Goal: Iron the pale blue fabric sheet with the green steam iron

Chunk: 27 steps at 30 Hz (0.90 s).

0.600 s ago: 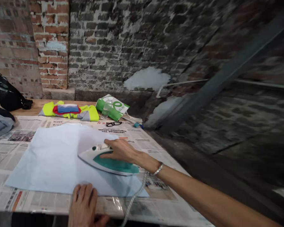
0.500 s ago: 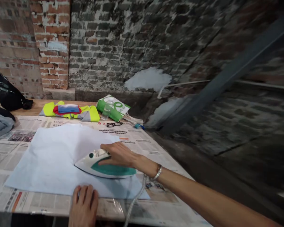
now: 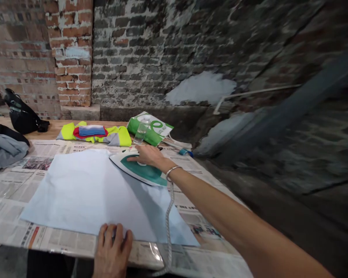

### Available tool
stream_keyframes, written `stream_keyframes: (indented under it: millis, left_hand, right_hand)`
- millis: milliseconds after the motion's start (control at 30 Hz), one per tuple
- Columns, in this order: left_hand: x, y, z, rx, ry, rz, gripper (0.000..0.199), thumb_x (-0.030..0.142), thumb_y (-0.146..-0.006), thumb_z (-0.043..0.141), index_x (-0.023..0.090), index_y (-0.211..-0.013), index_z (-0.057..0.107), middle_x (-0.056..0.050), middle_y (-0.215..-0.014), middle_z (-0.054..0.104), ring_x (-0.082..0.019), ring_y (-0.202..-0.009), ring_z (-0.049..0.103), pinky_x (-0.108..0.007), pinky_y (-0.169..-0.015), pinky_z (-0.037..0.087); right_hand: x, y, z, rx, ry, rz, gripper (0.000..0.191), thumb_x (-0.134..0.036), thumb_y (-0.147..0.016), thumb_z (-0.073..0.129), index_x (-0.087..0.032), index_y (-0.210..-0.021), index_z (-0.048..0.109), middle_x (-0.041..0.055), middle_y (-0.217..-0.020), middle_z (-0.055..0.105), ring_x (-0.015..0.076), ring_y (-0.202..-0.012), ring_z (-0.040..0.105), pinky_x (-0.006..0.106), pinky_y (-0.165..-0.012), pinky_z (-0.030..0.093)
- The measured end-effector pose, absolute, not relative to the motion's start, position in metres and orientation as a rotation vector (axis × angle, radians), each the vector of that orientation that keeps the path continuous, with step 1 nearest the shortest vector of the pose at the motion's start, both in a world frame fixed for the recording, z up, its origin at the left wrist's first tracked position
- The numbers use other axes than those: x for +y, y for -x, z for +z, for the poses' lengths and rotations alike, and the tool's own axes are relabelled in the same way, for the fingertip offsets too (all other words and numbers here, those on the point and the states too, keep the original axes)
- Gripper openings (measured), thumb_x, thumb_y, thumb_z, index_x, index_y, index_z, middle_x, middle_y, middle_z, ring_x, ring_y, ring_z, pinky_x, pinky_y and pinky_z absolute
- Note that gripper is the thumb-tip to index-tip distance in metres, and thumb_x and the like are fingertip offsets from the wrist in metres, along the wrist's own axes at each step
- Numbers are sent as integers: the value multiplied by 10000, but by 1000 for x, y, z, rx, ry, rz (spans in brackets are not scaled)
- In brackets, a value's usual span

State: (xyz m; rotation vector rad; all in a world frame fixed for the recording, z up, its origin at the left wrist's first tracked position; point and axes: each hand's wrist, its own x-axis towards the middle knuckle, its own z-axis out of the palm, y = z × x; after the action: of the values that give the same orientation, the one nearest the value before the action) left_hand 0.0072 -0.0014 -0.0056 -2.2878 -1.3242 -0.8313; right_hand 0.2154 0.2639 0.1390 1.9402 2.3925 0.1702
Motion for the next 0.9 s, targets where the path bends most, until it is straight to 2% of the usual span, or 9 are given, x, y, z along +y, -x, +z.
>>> stream_keyframes:
  millis: [233, 367, 567, 767, 900]
  left_hand:
    - [-2, -8, -7, -1315, 2276, -833, 388, 139, -831, 542, 252, -1191, 631, -33, -1169, 621, -237, -1089, 507, -421, -1003, 400]
    - [-3, -9, -11, -1331, 2272, -831, 385, 155, -840, 553, 251, -1204, 630, -36, -1182, 624, -246, -1105, 510, -433, -1015, 389]
    - [-4, -8, -7, -1323, 2284, -824, 363, 174, -855, 535, 241, -1199, 632, -44, -1180, 629, -244, -1095, 520, -436, -1014, 400]
    - [-6, -8, 0, -1348, 2304, -810, 361, 145, -868, 519, 236, -1199, 631, -32, -1167, 624, -232, -1084, 516, -425, -1011, 413]
    - [-7, -7, -2, -1363, 2328, -794, 399, 137, -851, 540, 234, -1231, 613, -43, -1187, 618, -236, -1104, 516, -429, -1011, 430]
  right_hand:
    - [196, -222, 147, 2551, -1653, -70, 477, -698, -782, 633, -228, -855, 639, 62, -759, 722, 257, -778, 688, 274, -620, 381]
    - [144, -219, 148, 2622, -1466, -157, 384, -625, -788, 685, -252, -836, 611, 29, -744, 725, 246, -746, 695, 267, -584, 350]
    - [138, -198, 140, 2562, -1574, 23, 413, -636, -861, 600, -233, -951, 607, 94, -881, 743, 291, -834, 710, 283, -603, 394]
    - [196, -167, 139, 2381, -1892, 145, 673, -738, -882, 431, -143, -1147, 599, 233, -979, 717, 350, -974, 691, 345, -721, 467]
    - [209, -160, 142, 2403, -1911, 125, 714, -763, -856, 454, -132, -1150, 615, 231, -1007, 710, 337, -995, 680, 345, -750, 472]
